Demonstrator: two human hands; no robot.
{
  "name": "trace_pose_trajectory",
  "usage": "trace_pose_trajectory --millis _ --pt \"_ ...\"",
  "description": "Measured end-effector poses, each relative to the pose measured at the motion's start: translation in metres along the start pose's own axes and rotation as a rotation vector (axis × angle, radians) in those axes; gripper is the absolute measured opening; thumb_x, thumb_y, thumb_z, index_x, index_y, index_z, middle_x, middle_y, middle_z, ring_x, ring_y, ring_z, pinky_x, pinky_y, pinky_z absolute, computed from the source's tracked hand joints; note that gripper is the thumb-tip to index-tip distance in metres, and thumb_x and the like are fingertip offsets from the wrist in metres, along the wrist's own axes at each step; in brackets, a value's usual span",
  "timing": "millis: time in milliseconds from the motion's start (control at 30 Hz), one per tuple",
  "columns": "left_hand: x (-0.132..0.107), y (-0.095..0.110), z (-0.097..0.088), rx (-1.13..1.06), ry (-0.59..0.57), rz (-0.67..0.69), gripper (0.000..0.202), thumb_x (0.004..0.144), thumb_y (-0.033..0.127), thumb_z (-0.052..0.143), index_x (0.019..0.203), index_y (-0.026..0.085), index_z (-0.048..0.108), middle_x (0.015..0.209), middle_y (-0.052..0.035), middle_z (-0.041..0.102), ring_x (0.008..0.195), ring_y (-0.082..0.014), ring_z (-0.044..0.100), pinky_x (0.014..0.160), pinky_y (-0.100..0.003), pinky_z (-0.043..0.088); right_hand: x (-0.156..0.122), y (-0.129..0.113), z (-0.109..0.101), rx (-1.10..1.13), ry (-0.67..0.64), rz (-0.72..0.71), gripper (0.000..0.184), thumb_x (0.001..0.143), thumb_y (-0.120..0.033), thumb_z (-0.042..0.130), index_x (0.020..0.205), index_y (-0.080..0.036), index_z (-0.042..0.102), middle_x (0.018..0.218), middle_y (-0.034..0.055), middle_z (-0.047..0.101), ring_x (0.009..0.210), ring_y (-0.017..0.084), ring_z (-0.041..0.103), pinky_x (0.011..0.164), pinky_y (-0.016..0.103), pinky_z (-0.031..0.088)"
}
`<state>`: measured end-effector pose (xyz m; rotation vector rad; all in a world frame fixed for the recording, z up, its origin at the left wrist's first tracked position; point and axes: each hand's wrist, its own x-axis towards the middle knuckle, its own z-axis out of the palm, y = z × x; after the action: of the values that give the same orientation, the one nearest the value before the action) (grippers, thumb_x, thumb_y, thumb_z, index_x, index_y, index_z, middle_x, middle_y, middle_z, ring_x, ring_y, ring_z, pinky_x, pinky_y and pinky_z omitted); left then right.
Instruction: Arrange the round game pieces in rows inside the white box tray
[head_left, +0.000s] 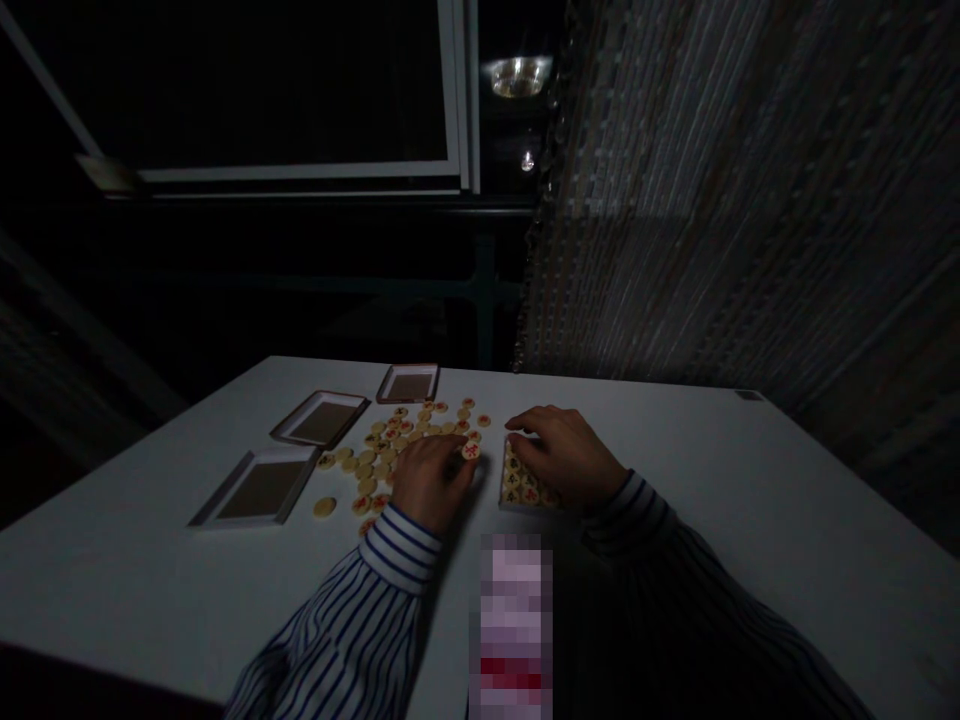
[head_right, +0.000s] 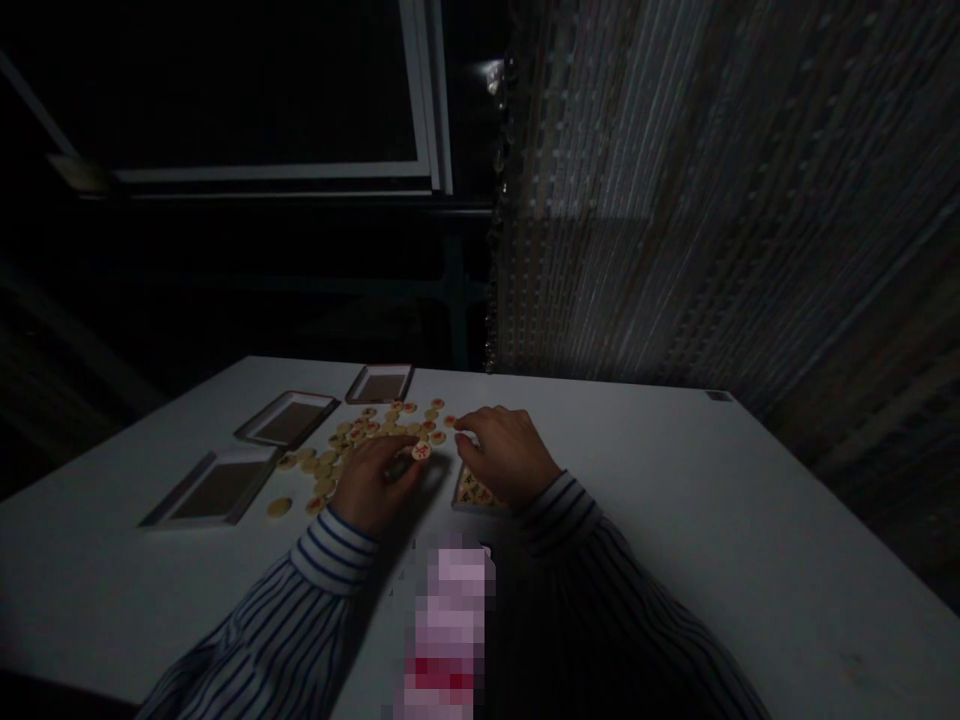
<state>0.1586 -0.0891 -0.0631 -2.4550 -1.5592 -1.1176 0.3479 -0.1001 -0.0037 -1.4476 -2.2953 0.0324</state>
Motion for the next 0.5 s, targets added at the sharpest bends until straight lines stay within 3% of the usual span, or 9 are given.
trace_pose_trajectory --millis 500 --pt "0.016 0.011 0.024 -0.058 0.042 0.024 0.025 0.073 0.031 0.054 0.094 0.018 0.060 0.093 -0.0065 0.064 0.090 -0.0222 0.056 0.084 -0.040 0.040 0.003 0.013 0.003 -0.016 -0.010 0.046 0.028 0.082 -0.029 0.041 0.100 -0.019 0.060 0.097 0.0040 0.063 0.090 0.016 0.054 0.083 0.030 0.035"
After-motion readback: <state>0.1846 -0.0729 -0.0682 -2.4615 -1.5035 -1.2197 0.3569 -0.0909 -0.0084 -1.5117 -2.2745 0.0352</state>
